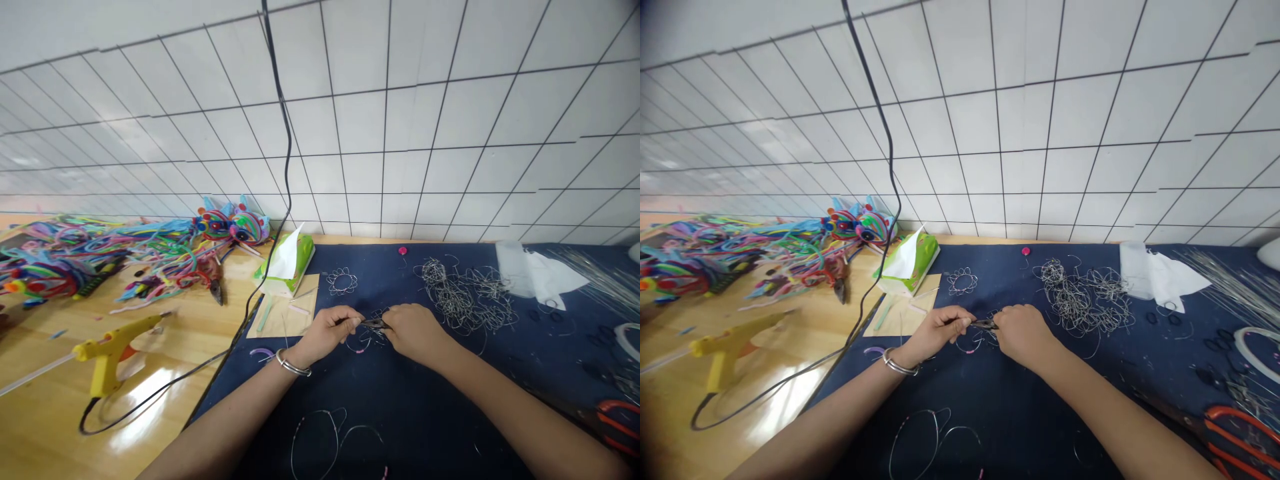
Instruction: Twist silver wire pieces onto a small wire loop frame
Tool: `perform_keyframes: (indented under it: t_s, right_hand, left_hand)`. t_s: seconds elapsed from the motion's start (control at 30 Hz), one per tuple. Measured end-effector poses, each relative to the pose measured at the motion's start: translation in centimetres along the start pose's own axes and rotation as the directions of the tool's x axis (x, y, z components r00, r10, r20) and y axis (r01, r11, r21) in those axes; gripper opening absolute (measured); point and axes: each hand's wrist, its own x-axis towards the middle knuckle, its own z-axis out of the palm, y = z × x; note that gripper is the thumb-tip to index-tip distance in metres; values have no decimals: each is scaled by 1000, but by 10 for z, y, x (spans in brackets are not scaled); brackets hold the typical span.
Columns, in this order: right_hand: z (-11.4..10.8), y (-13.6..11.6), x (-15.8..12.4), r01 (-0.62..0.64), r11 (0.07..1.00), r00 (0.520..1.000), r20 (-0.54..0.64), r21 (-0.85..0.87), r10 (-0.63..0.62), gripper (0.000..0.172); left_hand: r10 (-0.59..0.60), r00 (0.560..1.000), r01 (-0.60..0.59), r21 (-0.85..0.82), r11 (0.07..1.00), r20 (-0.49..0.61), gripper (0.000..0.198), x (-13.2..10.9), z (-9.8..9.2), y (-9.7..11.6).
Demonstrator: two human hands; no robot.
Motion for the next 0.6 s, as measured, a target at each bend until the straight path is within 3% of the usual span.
perform_keyframes:
  t_s: [0.13,0.27,0.43,0.6]
  right_hand:
    - [0,8,5,-61,994,997,-42,87,65,25]
    - [0,8,8,-56,942,996,-44,330,74,30]
    - [5,-6,8,-9,843,996,-72,538,56,26]
    - [7,-9,8,-71,755,990,-44,652,132,17]
  left_hand:
    - [-29,997,30,1,1000,-70,28,3,0,-3]
    - [-52,995,51,-6,999,-81,28,4,1,-5]
    - [-47,999,48,-35,998,19,26,0,5,1]
    - [-42,992,49,-55,997,118,27,-2,6,8]
